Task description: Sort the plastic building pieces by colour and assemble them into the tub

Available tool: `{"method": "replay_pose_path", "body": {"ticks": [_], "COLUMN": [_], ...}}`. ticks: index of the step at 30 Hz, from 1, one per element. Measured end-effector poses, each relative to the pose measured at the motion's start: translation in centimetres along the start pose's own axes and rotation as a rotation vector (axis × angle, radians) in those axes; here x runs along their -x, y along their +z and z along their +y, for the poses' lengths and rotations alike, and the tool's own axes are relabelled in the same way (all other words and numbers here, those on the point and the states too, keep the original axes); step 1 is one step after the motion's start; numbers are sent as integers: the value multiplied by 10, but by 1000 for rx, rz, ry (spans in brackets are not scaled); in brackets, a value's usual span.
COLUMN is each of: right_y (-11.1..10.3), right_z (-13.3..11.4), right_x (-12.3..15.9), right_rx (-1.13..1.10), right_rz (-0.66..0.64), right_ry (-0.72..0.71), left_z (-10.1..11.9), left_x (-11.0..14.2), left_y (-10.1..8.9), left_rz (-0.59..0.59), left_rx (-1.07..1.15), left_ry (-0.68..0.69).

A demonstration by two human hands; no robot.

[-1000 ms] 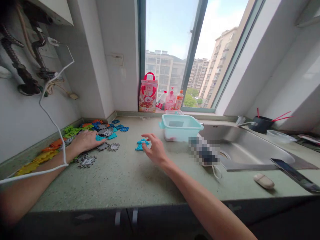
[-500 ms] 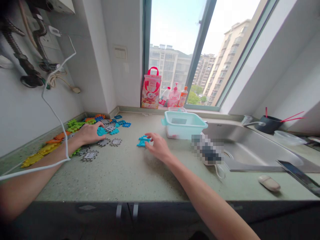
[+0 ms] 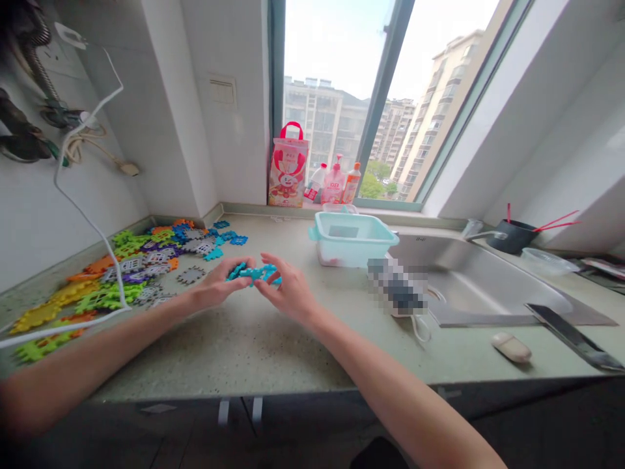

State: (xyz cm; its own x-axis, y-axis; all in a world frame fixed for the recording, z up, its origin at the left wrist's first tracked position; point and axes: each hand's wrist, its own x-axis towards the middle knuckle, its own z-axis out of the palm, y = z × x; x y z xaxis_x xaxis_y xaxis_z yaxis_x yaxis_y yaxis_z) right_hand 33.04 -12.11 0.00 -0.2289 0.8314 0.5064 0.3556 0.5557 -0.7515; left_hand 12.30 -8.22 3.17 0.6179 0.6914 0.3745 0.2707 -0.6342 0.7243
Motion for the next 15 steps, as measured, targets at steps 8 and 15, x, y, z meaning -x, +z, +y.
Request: {"method": "replay_pose_path", "body": {"ticks": [8, 15], "right_y": [5, 17], "right_z": [4, 8], "right_x": [2, 5], "right_rx": [-145, -119], "right_rz": [-5, -73], "right_ry": [184, 282], "left_z": [-19, -27], "left_x": [18, 15], "left_y": [9, 14], "left_rz": [182, 193], "left_rx": [-56, 138], "left_ry": [-115, -226]}}
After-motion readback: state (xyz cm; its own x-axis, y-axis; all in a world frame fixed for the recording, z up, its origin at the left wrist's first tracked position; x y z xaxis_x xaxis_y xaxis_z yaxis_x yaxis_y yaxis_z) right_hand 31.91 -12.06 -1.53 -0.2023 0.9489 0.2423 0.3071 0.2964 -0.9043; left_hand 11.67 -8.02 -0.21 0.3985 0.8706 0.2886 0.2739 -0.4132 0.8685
